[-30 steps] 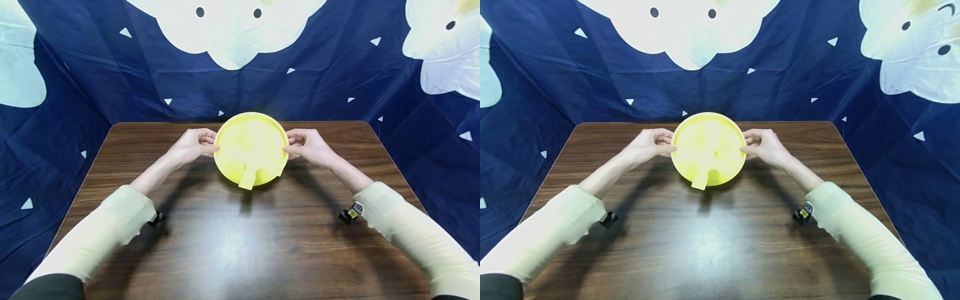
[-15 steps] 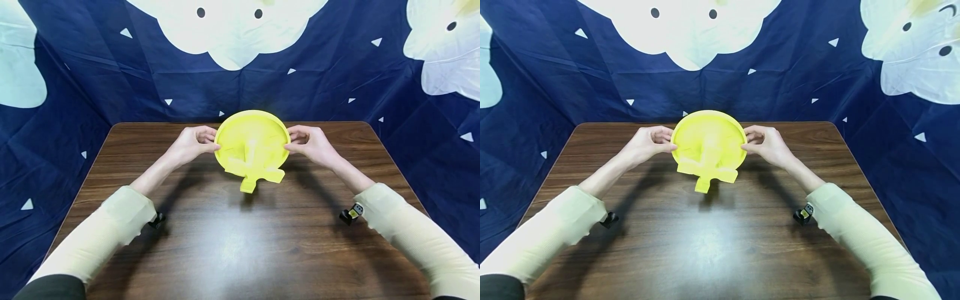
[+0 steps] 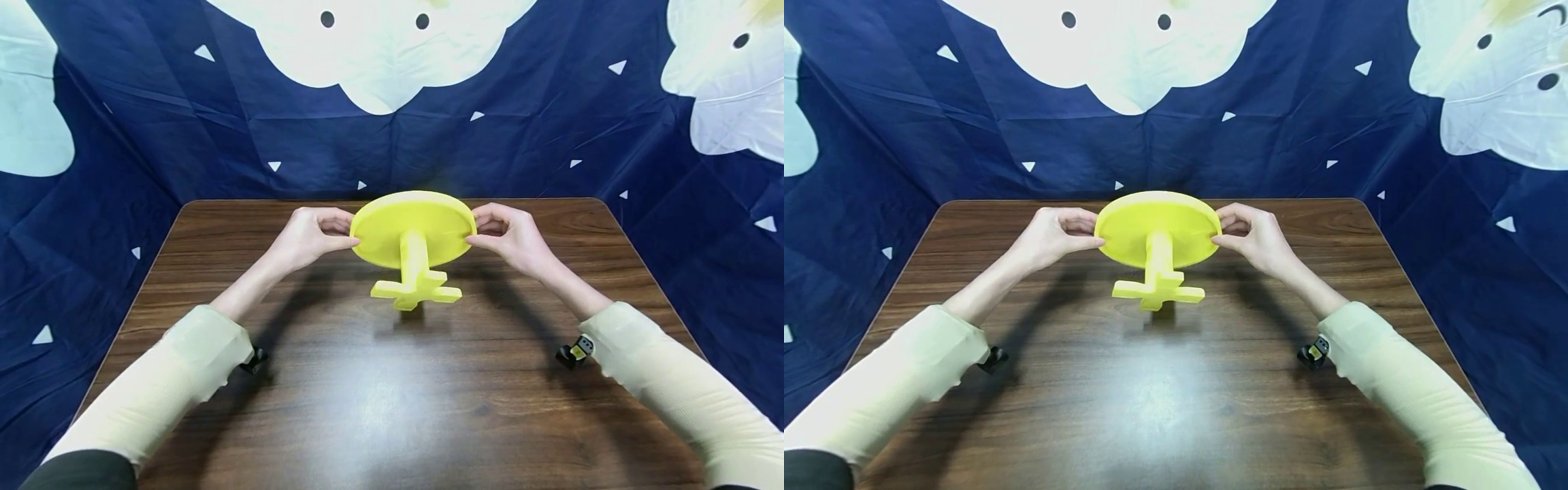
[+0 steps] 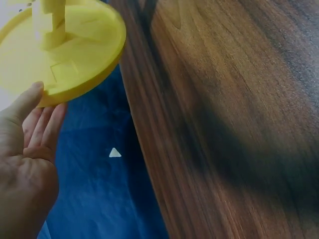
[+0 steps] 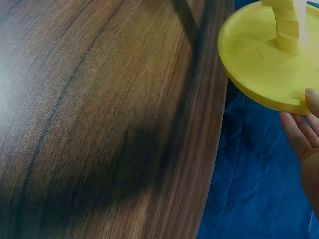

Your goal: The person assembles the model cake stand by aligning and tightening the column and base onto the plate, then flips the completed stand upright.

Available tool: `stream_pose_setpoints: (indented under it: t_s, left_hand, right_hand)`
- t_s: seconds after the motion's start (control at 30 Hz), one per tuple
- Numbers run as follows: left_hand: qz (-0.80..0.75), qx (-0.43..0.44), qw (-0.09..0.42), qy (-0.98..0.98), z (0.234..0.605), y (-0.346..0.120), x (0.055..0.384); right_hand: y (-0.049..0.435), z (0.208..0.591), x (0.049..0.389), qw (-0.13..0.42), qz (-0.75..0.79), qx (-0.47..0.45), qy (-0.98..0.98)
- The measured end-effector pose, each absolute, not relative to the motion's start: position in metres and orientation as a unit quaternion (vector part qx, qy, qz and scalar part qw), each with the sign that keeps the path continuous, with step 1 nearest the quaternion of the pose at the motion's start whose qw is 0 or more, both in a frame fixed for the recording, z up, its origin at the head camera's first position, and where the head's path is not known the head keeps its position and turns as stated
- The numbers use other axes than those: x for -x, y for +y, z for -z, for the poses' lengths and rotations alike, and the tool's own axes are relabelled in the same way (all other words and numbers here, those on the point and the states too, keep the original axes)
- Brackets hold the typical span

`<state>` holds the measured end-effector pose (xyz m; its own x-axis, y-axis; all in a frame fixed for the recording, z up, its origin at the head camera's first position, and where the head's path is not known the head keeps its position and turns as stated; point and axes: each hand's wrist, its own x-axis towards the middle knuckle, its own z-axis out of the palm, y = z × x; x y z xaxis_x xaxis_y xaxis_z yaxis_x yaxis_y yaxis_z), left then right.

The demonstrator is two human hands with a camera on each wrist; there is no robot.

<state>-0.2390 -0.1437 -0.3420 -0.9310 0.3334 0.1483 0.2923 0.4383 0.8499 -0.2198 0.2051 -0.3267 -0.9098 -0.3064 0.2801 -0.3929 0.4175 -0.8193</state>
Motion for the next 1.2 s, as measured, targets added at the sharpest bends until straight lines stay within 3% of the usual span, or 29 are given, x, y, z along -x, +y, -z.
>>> stream_pose_setpoints:
  t_s: [0.4, 0.73, 1.2]
  left_hand:
    - [-0.490, -0.213, -0.020, 0.845, 0.354, -0.145, 0.243]
    - [-0.499, -0.264, -0.080, 0.822, 0.338, -0.135, 0.219]
    - [-0.474, -0.281, -0.173, 0.816, 0.348, -0.127, 0.208]
  right_hand:
    - [0.204, 0.329, 0.216, 0.090, -0.493, -0.228, -0.835]
    - [0.202, 0.339, 0.220, 0.114, -0.538, -0.279, -0.787]
    - [0.197, 0.351, 0.217, 0.155, -0.544, -0.295, -0.770]
